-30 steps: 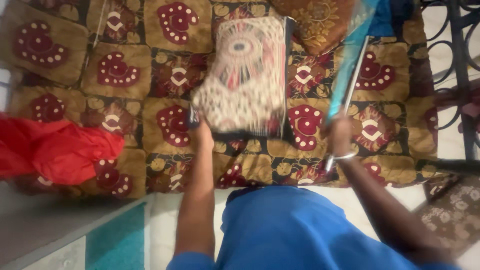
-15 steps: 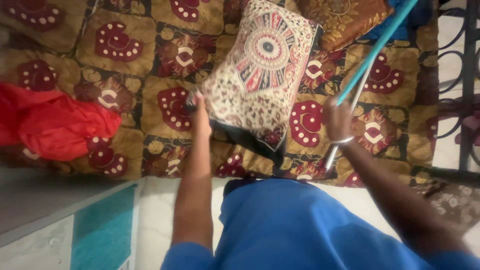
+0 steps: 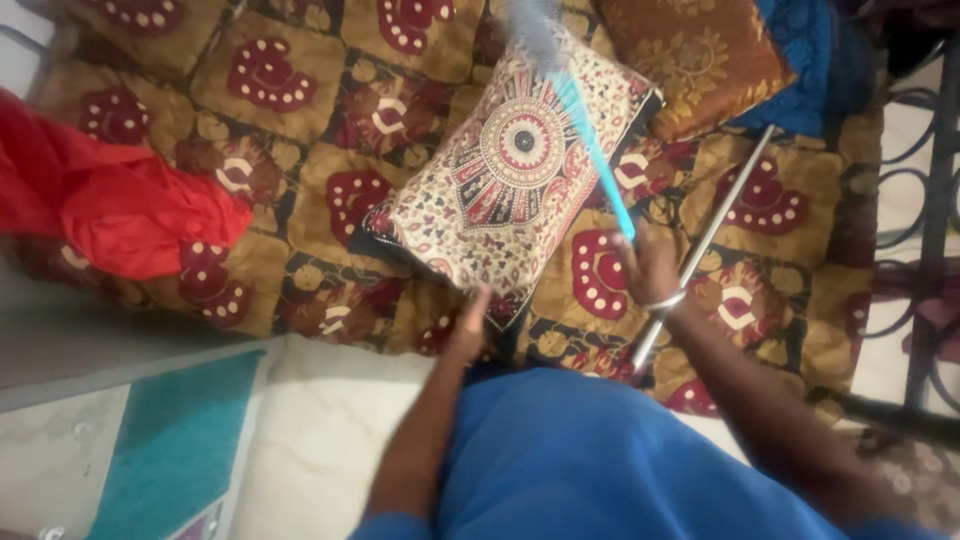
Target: The person uses a long-handled brush to repeatedly hit and sweep a decorative pillow on a bed. They flip the pillow over and continue brushing both sides. The person then removes a purple pillowcase from the pillow and places it on the bed.
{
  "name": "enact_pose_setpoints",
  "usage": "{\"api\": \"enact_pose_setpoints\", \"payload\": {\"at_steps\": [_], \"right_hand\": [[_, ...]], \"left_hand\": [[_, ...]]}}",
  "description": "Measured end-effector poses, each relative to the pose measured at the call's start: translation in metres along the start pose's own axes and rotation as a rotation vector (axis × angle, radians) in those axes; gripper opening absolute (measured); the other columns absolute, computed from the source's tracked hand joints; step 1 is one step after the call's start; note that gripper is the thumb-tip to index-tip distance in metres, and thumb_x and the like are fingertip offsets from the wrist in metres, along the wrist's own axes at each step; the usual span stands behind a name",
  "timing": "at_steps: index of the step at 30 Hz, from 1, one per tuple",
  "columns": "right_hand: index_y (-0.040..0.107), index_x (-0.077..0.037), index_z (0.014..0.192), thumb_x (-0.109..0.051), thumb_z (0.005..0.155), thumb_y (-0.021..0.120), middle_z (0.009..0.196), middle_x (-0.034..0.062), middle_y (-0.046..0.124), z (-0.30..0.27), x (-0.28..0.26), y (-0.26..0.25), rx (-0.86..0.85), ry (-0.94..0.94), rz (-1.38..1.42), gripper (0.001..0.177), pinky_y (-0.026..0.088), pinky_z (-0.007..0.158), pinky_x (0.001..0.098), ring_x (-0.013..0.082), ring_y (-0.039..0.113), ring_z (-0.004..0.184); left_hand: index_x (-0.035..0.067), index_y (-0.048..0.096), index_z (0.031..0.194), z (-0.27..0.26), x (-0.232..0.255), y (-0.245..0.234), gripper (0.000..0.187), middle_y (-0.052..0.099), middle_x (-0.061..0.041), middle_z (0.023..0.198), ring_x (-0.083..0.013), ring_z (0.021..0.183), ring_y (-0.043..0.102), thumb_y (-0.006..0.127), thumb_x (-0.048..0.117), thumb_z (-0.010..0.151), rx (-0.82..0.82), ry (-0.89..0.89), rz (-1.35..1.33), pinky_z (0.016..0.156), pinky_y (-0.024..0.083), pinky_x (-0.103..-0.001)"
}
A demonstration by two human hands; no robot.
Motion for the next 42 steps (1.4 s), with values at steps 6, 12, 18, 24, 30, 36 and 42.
{"api": "enact_pose_setpoints", "payload": {"at_steps": [6,12,18,24,30,36,42], "right_hand": [[0.063,-0.003,0.103,-0.042,0.107,0.045,0.060,0.0064,0.059,-0.020,0.062,0.049,-0.379,0.196,-0.175,0.043,0.051,0.043,0.0344,0.0186,0.060,0.049],[0.065,-0.005,0.096,-0.041,0.109,0.043,0.067,0.0020,0.057,-0.026,0.101,0.017,-0.245,0.265,0.166,0.044,0.049,0.045,0.0359,0.0153,0.053,0.054],[0.059,-0.010,0.090,-0.049,0.112,0.036,0.067,-0.0005,0.053,0.006,0.060,-0.125,0.279,0.197,0.641,0.051,0.040,0.045,0.0289,0.0104,0.048,0.053],[0.056,-0.009,0.095,-0.040,0.113,0.036,0.063,0.0037,0.055,-0.005,-0.008,-0.221,0.442,-0.391,0.806,0.042,0.039,0.042,0.0304,0.0128,0.051,0.044],[0.063,-0.001,0.081,-0.032,0.109,0.040,0.066,0.0124,0.064,0.015,-0.007,-0.161,0.155,0.010,0.160,0.047,0.051,0.058,0.0453,0.0300,0.063,0.063],[0.064,-0.009,0.086,-0.035,0.112,0.036,0.061,0.0057,0.057,0.018,-0.009,-0.269,0.485,-0.105,0.062,0.046,0.042,0.041,0.0310,0.0151,0.053,0.050],[0.055,-0.009,0.100,-0.041,0.122,0.032,0.071,0.0045,0.056,0.014,-0.008,-0.305,0.671,-0.461,0.872,0.046,0.044,0.048,0.0263,0.0127,0.055,0.056]], "left_hand": [[-0.007,0.052,0.151,0.047,0.054,0.046,0.086,0.053,-0.015,0.155,-0.0246,0.142,0.045,0.078,0.047,0.090,-0.049,0.150,-0.660,0.119,0.033,-0.038],[0.013,0.045,0.144,0.071,0.216,-0.012,0.078,0.058,-0.005,0.138,-0.0216,0.125,0.056,0.083,0.015,0.076,0.469,0.128,-0.492,0.107,0.048,-0.032],[0.003,0.072,0.108,0.020,0.434,-0.025,0.037,0.078,-0.010,0.093,-0.0228,0.084,0.075,0.088,0.019,0.079,0.331,0.798,0.418,0.076,0.059,-0.035],[0.004,0.066,0.123,-0.027,0.552,0.018,0.069,0.073,-0.021,0.102,-0.0363,0.095,0.072,0.092,0.019,0.061,0.249,1.047,0.925,0.083,0.056,-0.042],[0.021,0.066,0.130,-0.003,0.586,0.052,0.064,0.069,-0.019,0.121,-0.0375,0.111,0.067,0.086,0.036,0.071,0.249,0.619,1.358,0.093,0.053,-0.049],[0.017,0.070,0.124,-0.012,0.565,0.057,0.065,0.074,-0.017,0.119,-0.0367,0.112,0.069,0.088,0.039,0.065,0.162,0.707,1.367,0.096,0.054,-0.047],[0.012,0.069,0.122,-0.009,0.551,0.029,0.073,0.071,-0.020,0.119,-0.0380,0.114,0.065,0.092,0.047,0.063,0.332,0.707,1.460,0.102,0.049,-0.046]]}}
Point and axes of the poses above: each hand's wrist, its own z-axis towards the middle knuckle, its own y-axis out of the palm, x = y × z, the point moved 5 cm from there along z, towards the middle knuckle
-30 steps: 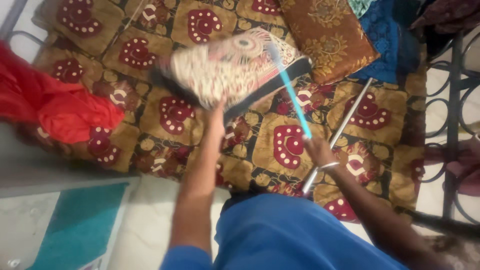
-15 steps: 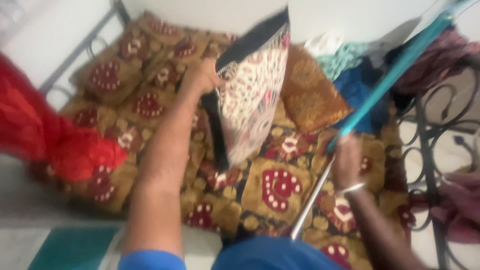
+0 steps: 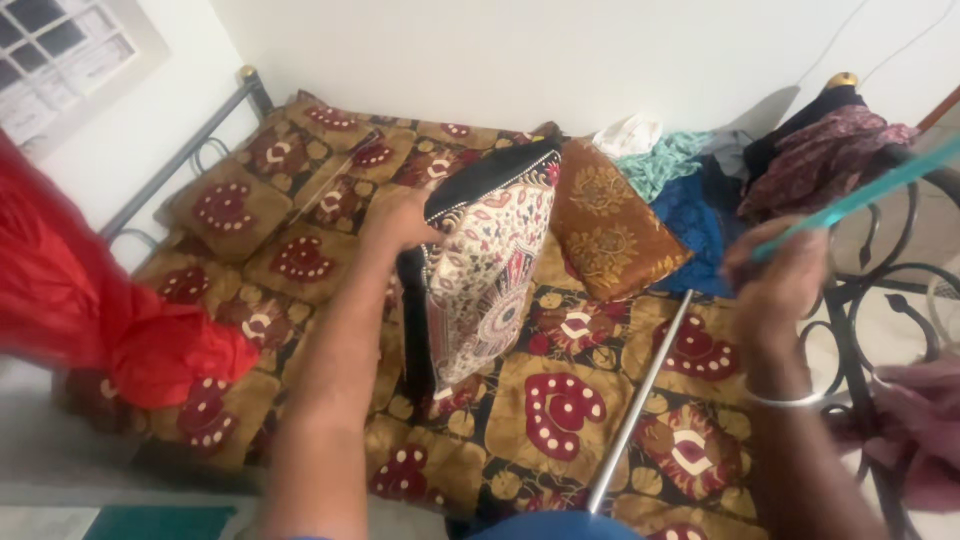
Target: The person uses a long-handled brush to repeatedly hit and sweep a decorative pillow on a bed. They flip the pillow over and continue brushing both sides. The person then removes a purple pillowcase from the pillow and places it on the bed.
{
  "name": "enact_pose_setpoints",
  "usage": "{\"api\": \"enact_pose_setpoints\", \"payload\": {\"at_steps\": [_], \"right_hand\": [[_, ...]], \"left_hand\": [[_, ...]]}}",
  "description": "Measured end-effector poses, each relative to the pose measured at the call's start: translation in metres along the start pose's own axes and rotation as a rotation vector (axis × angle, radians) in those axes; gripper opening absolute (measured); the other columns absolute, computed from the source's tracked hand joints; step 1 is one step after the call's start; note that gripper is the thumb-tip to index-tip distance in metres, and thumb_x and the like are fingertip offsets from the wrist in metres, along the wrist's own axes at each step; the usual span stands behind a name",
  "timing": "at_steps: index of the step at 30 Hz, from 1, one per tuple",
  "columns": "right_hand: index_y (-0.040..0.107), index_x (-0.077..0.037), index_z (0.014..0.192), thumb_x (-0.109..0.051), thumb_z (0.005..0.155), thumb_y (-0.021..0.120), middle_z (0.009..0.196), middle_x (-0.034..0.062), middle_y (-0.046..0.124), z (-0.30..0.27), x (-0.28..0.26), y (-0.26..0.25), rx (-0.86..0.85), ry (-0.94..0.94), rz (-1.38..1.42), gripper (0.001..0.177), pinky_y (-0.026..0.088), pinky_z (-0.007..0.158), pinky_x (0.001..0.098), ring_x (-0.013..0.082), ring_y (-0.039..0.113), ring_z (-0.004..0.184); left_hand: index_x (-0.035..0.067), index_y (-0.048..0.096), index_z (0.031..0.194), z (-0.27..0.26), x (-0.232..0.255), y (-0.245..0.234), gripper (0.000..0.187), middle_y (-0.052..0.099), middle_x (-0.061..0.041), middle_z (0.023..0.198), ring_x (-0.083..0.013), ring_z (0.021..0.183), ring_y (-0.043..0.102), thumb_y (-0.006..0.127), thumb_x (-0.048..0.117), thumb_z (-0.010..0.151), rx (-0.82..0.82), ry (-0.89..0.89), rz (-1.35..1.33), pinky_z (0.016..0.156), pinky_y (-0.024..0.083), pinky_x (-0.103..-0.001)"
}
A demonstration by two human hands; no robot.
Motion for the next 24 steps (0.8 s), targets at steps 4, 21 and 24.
{"api": "enact_pose_setpoints", "payload": {"at_steps": [4,21,24], "right_hand": [[0.063,-0.006,0.084,-0.049,0.109,0.021,0.068,0.0047,0.059,-0.060,0.076,0.073,-0.393,0.478,-0.537,0.065,0.053,0.052,0.0333,0.0179,0.060,0.061],[0.062,-0.003,0.089,-0.028,0.113,0.032,0.074,0.0089,0.062,-0.056,0.090,0.121,-0.610,0.460,-0.697,0.046,0.047,0.053,0.0363,0.0202,0.056,0.063],[0.070,-0.008,0.093,-0.032,0.109,0.041,0.071,0.0025,0.065,-0.066,0.084,0.144,-0.878,0.151,-0.729,0.041,0.046,0.059,0.0339,0.0150,0.061,0.061]], "left_hand": [[0.015,0.068,0.122,-0.027,-0.018,0.002,0.073,0.069,-0.017,0.127,-0.0357,0.121,0.063,0.093,0.041,0.059,0.157,0.057,-0.211,0.102,0.050,-0.045],[0.012,0.065,0.130,-0.102,-0.080,0.030,0.076,0.064,-0.018,0.123,-0.0371,0.116,0.062,0.095,0.039,0.066,0.514,-0.245,-0.379,0.096,0.050,-0.046],[0.010,0.064,0.129,-0.095,-0.080,0.030,0.077,0.067,-0.018,0.124,-0.0356,0.116,0.063,0.096,0.036,0.064,0.509,-0.208,-0.429,0.097,0.049,-0.045]]}}
Point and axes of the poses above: each hand's wrist, its own z-axis towards the middle knuckle, its own y-axis out of the palm, x = y × z, the point moved 5 cm from there along z, towards the middle knuckle
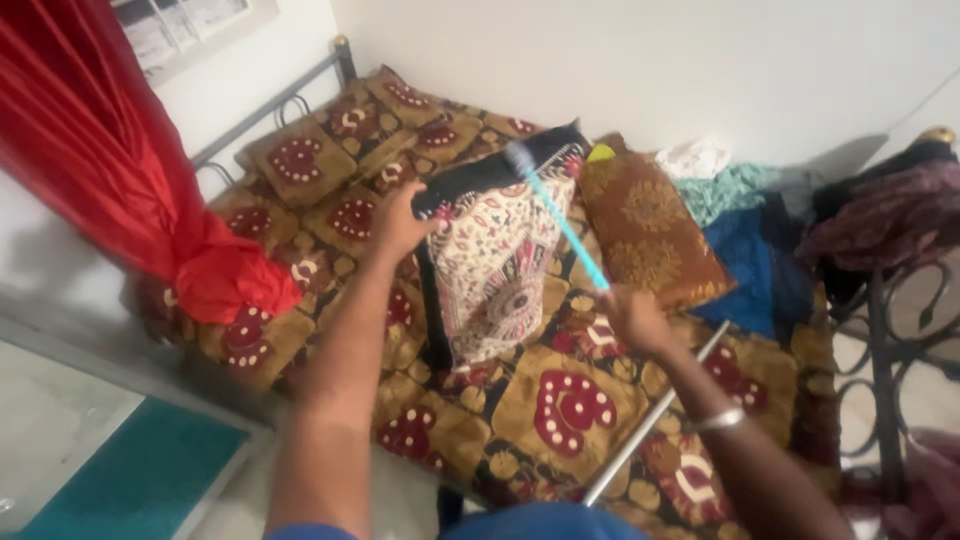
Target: The person uses a long-handled brush to repeatedly hit and sweep a decorative pillow on a bed. They flip the pillow over and continue brushing both sides. The person then removes a purple pillowcase from the pillow and places it on the bed.
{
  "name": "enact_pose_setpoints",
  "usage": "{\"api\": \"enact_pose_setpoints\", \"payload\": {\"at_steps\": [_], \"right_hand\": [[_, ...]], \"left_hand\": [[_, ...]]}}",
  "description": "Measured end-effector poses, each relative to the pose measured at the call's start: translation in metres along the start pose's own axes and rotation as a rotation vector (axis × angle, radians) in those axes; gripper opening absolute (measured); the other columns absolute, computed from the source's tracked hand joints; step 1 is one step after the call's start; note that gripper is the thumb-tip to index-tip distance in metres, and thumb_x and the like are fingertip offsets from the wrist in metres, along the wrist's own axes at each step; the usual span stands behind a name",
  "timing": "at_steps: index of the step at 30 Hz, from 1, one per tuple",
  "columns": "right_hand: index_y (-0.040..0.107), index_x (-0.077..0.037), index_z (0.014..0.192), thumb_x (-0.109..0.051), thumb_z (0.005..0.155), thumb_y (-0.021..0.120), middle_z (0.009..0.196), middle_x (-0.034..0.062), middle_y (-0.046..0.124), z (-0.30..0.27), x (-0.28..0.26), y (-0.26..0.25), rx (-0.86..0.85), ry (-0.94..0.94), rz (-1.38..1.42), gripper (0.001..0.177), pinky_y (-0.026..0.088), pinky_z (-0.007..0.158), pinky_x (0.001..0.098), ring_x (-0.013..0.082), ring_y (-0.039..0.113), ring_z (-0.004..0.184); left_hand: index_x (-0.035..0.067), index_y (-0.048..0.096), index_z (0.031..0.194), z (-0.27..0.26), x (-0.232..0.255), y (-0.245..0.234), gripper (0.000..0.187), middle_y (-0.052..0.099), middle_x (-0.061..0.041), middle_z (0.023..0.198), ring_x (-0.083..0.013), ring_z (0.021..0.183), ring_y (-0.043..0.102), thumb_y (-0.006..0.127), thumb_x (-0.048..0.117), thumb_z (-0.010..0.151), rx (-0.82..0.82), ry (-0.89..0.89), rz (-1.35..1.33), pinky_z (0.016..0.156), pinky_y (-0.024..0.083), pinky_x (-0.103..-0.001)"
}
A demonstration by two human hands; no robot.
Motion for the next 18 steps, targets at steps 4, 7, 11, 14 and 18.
{"api": "enact_pose_setpoints", "payload": {"at_steps": [4,7,11,14,18], "right_hand": [[0.066,-0.006,0.098,-0.034,0.111,0.044,0.066,0.0059,0.056,-0.003,0.010,-0.078,0.263,0.069,0.510,0.038,0.045,0.043,0.0322,0.0150,0.053,0.052],[0.058,-0.006,0.098,-0.034,0.116,0.038,0.072,0.0028,0.057,-0.005,0.013,-0.121,0.517,-0.226,0.549,0.039,0.047,0.046,0.0276,0.0112,0.056,0.054],[0.063,-0.006,0.096,-0.028,0.108,0.044,0.074,0.0080,0.064,0.002,0.046,-0.068,0.659,-0.219,0.350,0.032,0.050,0.051,0.0352,0.0192,0.061,0.060],[0.067,-0.006,0.094,-0.023,0.102,0.049,0.075,0.0120,0.068,0.009,0.072,-0.002,0.152,-0.004,-0.069,0.027,0.053,0.055,0.0409,0.0251,0.065,0.064],[0.075,-0.013,0.092,-0.016,0.094,0.049,0.081,0.0109,0.072,0.015,0.050,-0.053,0.223,-0.279,-0.304,0.026,0.054,0.056,0.0408,0.0222,0.068,0.064]], "left_hand": [[0.009,0.063,0.129,-0.004,-0.004,0.012,0.073,0.069,-0.018,0.122,-0.0352,0.115,0.065,0.094,0.032,0.068,0.032,0.005,-0.068,0.098,0.050,-0.044],[0.007,0.061,0.132,0.000,-0.006,0.022,0.075,0.068,-0.018,0.123,-0.0333,0.115,0.065,0.094,0.028,0.068,0.054,0.009,-0.144,0.098,0.050,-0.043],[0.006,0.058,0.136,-0.002,-0.017,0.032,0.077,0.066,-0.018,0.126,-0.0294,0.117,0.064,0.093,0.022,0.069,0.022,-0.029,-0.289,0.099,0.050,-0.040],[0.005,0.055,0.137,-0.001,-0.021,0.040,0.080,0.066,-0.017,0.127,-0.0279,0.117,0.064,0.093,0.025,0.069,-0.008,-0.052,-0.308,0.099,0.050,-0.040],[0.005,0.054,0.132,0.009,-0.017,0.033,0.077,0.064,-0.019,0.125,-0.0303,0.119,0.061,0.093,0.027,0.070,0.053,0.066,-0.343,0.101,0.047,-0.042]]}}
Point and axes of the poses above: each hand's wrist, its own z-axis towards the middle knuckle, its own y-axis out of the palm, x = y × z, the point moved 5 cm from there along z, towards the middle knuckle
